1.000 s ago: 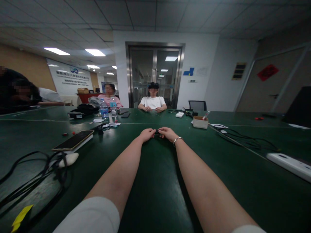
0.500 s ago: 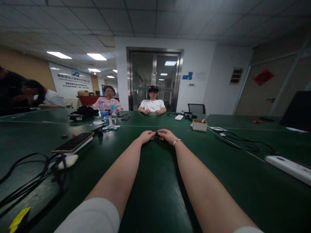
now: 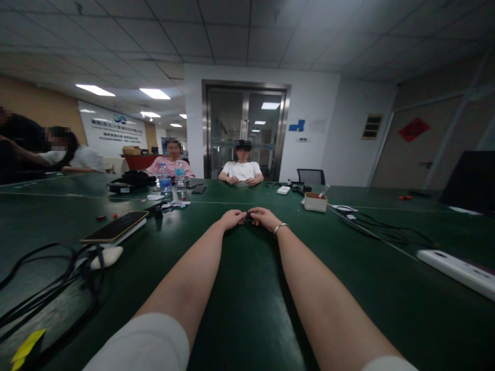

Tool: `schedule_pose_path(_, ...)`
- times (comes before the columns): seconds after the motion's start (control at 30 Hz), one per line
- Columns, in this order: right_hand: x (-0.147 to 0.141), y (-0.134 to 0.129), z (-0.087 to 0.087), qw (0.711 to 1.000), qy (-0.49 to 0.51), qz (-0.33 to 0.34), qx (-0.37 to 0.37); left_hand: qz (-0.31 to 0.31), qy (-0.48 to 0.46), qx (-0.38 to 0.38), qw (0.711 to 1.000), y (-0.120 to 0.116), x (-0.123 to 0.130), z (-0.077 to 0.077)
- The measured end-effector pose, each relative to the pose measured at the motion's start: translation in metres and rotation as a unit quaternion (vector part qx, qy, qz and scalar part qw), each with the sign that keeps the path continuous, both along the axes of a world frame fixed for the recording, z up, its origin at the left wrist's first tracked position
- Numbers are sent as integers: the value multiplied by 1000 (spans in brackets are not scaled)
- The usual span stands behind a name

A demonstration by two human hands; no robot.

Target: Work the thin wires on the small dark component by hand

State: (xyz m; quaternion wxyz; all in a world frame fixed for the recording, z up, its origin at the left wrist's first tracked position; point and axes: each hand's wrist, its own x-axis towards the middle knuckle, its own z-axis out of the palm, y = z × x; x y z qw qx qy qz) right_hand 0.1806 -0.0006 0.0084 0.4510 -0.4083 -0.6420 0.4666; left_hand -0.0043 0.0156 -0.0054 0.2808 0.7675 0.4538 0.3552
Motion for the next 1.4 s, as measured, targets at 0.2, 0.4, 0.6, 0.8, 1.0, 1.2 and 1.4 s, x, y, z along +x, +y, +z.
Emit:
schedule_pose_path(0.2,2,-5,2,999,15,38,-2,4,-2,4,1000,-5,-1,2)
schedule_pose_path(0.4,2,-5,1,999,9,32,8,4,-8,-1,1000,-6,-2,3)
schedule_pose_path(0.6,1,-2,0,1000,0,28,7,-3,6,1,1000,-4,-3,2)
schedule_pose_path(0.8,1,1,-2,1000,0,16,-1,18,-56,-26,998,-9,0,5)
schedule_pose_path(1.0,1,-2,0,1000,3,17,-5,20,-123,-60,990,-14,1,9)
schedule_pose_path(1.2,1,-1,0,1000,3,15,-13,5,-122,-70,990,-15,0,10)
schedule_pose_path(1.4,1,-1,-1,1000,2,13,-6,-2,-112,-67,991,-11,-2,7)
